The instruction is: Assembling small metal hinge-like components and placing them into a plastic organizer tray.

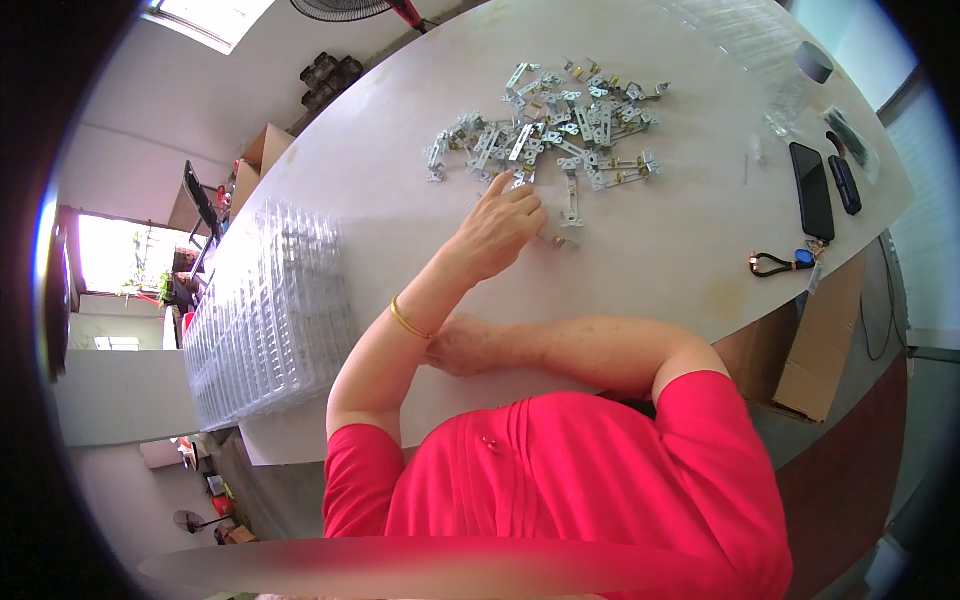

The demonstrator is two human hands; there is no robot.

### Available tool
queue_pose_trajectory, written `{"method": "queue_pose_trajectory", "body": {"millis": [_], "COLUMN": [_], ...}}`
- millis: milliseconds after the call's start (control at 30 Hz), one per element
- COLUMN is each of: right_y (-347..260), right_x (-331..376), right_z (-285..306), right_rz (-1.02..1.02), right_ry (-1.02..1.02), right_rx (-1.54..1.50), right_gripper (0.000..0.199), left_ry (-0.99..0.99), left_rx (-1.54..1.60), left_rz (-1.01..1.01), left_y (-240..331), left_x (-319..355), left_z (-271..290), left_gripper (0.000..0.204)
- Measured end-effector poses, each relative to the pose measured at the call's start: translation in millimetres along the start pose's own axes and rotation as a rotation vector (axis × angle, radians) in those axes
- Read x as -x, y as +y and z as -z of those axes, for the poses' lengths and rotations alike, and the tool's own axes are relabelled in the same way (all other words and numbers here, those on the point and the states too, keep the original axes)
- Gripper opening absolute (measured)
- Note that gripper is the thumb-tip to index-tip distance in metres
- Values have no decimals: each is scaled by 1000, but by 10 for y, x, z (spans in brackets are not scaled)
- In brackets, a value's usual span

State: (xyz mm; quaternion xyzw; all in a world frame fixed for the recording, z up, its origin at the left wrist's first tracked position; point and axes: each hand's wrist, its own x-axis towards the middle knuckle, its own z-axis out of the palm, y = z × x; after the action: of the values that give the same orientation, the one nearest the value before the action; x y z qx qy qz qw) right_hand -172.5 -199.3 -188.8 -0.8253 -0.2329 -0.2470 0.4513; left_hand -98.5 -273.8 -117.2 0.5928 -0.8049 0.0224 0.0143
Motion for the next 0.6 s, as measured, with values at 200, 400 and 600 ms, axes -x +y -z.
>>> {"method": "queue_pose_trajectory", "body": {"millis": [200,400,600], "right_y": [-51,-119,-97], "right_x": [-7,-16,-15], "right_z": [4,136,134], "right_rz": [-58,-330,-339], "right_ry": [54,-298,-308], "right_rx": [-90,-52,-106], "right_gripper": [23,14,16], "left_ry": [77,-56,-119], "left_rx": [92,652,896], "left_rz": [30,570,910], "left_y": [70,-73,-214], "left_x": [295,942,1431], "left_z": [240,427,195], "left_gripper": [11,18,29]}}
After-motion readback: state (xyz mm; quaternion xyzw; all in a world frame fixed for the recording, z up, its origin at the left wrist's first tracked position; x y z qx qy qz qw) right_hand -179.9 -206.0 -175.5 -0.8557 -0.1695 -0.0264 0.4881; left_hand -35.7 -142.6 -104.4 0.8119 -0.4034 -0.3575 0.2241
